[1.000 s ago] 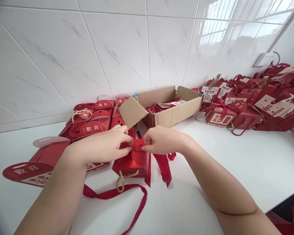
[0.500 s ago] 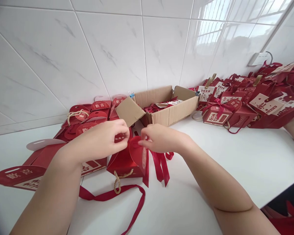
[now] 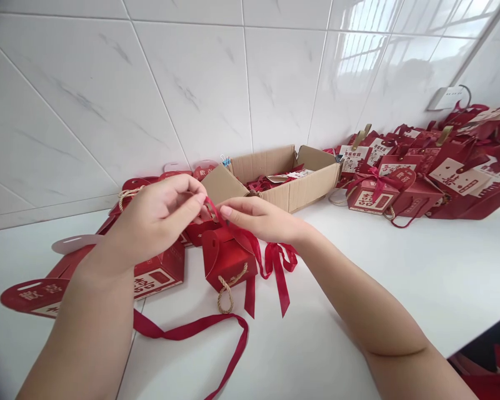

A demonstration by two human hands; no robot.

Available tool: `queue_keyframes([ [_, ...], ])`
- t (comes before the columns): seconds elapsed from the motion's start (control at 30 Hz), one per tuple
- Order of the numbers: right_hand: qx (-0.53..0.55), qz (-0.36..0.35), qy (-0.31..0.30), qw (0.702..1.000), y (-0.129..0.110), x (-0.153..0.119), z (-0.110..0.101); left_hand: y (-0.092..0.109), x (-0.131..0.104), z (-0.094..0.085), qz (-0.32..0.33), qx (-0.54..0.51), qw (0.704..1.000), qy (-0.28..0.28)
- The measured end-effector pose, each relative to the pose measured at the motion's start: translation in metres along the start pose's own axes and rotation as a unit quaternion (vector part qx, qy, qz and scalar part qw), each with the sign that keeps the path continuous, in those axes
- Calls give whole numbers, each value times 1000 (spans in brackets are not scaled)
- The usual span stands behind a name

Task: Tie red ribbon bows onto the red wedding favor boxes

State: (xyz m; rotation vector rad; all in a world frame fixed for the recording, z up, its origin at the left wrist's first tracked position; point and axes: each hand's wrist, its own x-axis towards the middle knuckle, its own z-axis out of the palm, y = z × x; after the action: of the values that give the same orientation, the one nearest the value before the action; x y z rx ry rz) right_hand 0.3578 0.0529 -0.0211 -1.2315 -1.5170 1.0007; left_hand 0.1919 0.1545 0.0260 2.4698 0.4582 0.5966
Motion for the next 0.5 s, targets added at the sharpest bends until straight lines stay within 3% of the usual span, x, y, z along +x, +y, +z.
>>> queue_keyframes([
  [0.1, 30, -19, 52, 998, -5, -3, 0, 1, -2, -4, 16, -18, 999, 43],
  [0.2, 36, -33, 116, 992, -11, -9, -4, -3, -3, -7, -14, -9, 1000, 16],
  [0.3, 59, -94, 177, 978, -20, -19, -11, -12, -1, -8, -100, 64, 990, -77],
  [0.4, 99, -180, 236, 950, -33, -32, -16, -18, 2, -4, -179, 167, 948, -204],
  [0.5, 133, -205, 293, 924, -46, -44, -18, -17, 3, 4, -199, 181, 921, -283],
])
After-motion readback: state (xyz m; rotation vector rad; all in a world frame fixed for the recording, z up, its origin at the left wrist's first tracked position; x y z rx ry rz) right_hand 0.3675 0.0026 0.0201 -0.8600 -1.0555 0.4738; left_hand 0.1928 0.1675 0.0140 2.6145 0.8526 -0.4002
